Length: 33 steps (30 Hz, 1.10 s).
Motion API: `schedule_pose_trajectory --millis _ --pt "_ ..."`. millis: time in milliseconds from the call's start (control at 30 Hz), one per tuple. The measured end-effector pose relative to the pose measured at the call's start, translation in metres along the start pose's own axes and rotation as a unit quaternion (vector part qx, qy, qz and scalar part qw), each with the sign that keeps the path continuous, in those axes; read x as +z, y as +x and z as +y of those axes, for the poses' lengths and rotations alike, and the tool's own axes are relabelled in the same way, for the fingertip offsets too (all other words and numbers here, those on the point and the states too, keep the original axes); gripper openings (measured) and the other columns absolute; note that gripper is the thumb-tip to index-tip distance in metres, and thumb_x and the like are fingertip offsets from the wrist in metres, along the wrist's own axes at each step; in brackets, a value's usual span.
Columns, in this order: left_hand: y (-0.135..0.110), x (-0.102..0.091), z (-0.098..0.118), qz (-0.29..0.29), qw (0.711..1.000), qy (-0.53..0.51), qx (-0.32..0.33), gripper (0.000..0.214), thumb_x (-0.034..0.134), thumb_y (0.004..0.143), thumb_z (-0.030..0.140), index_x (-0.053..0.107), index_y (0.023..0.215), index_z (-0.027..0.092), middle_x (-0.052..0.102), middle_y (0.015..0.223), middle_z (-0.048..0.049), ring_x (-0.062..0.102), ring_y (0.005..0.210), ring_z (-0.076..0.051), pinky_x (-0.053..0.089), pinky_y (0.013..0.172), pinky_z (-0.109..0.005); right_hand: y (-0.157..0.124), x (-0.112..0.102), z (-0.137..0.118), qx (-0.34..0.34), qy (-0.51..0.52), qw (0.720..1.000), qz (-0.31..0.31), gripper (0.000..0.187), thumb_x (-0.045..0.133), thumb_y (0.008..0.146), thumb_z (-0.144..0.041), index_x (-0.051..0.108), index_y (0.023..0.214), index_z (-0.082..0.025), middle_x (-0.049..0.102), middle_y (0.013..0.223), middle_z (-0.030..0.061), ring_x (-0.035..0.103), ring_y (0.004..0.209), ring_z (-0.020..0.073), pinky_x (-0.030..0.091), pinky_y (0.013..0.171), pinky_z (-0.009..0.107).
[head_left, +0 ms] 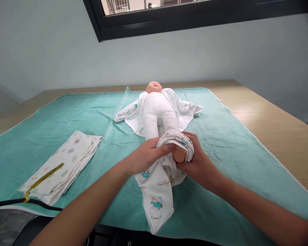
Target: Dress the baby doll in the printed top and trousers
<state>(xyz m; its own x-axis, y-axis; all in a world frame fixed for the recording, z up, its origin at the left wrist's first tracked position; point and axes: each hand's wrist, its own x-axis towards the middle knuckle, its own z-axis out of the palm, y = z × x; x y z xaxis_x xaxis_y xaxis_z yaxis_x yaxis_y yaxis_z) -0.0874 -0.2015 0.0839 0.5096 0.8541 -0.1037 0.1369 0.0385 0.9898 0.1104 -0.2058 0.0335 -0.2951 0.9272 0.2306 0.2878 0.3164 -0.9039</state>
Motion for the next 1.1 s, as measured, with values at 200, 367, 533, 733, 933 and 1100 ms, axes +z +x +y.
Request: schedule_pose_trajectory --millis 200,367,533,733,933,1100 --pt "0.003 -0.003 -0.006 -0.015 0.996 -0.083 -0.036 0.041 0.057 0.093 0.047 0.068 0.117 0.016 0.071 0.113 -0.0078 0.063 0.107 -0.026 0.048 0.091 -0.036 -0.005 -0.002 0.003 0.088 0.139 0.985 -0.053 0.057 0.062 0.084 -0.025 0.041 0.137 -0.030 0.055 0.130 0.0042 0.056 0.114 0.0238 0.051 0.091 0.036" --pt "0.003 -0.004 -0.012 -0.001 0.996 -0.086 -0.007 0.038 0.061 0.090 0.037 0.065 0.121 0.016 0.070 0.117 -0.0090 0.064 0.109 -0.027 0.049 0.090 -0.036 -0.002 -0.006 0.000 0.043 0.159 0.986 -0.032 0.038 0.066 0.084 -0.027 0.058 0.121 -0.029 0.066 0.114 0.0020 0.061 0.102 0.0227 0.052 0.084 0.033" --pt "0.001 0.000 -0.008 0.065 0.994 0.069 0.046 0.037 0.061 0.088 0.031 0.062 0.124 0.020 0.069 0.118 -0.0034 0.063 0.108 -0.023 0.048 0.092 -0.033 0.004 -0.010 0.000 0.017 0.129 0.992 0.000 0.035 0.067 0.083 -0.023 0.063 0.116 -0.029 0.068 0.112 0.0010 0.063 0.099 0.0230 0.053 0.083 0.034" --pt "0.005 0.004 -0.011 0.150 0.956 0.229 0.109 0.034 0.054 0.089 0.021 0.063 0.122 0.022 0.065 0.116 -0.0043 0.059 0.109 -0.022 0.045 0.097 -0.034 0.008 -0.010 0.011 -0.021 0.027 0.998 0.049 0.052 0.069 0.077 -0.020 0.056 0.127 -0.029 0.048 0.144 0.0044 0.052 0.124 0.0267 0.045 0.102 0.041" --pt "0.017 0.004 -0.016 0.147 0.961 0.201 0.122 0.029 0.056 0.085 0.015 0.066 0.112 0.021 0.064 0.113 -0.0052 0.059 0.109 -0.021 0.046 0.098 -0.033 0.012 -0.015 0.014 0.072 0.052 0.996 0.023 0.051 0.072 0.076 -0.024 0.058 0.125 -0.030 0.066 0.120 0.0020 0.062 0.108 0.0247 0.050 0.089 0.038" --pt "0.024 0.001 -0.015 0.143 0.964 0.195 0.111 0.026 0.060 0.084 0.018 0.067 0.109 0.020 0.067 0.106 -0.0039 0.062 0.102 -0.021 0.048 0.095 -0.034 0.021 -0.022 0.013 0.070 0.069 0.995 0.026 0.037 0.069 0.072 -0.018 0.064 0.108 -0.025 0.071 0.100 -0.0003 0.064 0.089 0.0204 0.050 0.075 0.031"
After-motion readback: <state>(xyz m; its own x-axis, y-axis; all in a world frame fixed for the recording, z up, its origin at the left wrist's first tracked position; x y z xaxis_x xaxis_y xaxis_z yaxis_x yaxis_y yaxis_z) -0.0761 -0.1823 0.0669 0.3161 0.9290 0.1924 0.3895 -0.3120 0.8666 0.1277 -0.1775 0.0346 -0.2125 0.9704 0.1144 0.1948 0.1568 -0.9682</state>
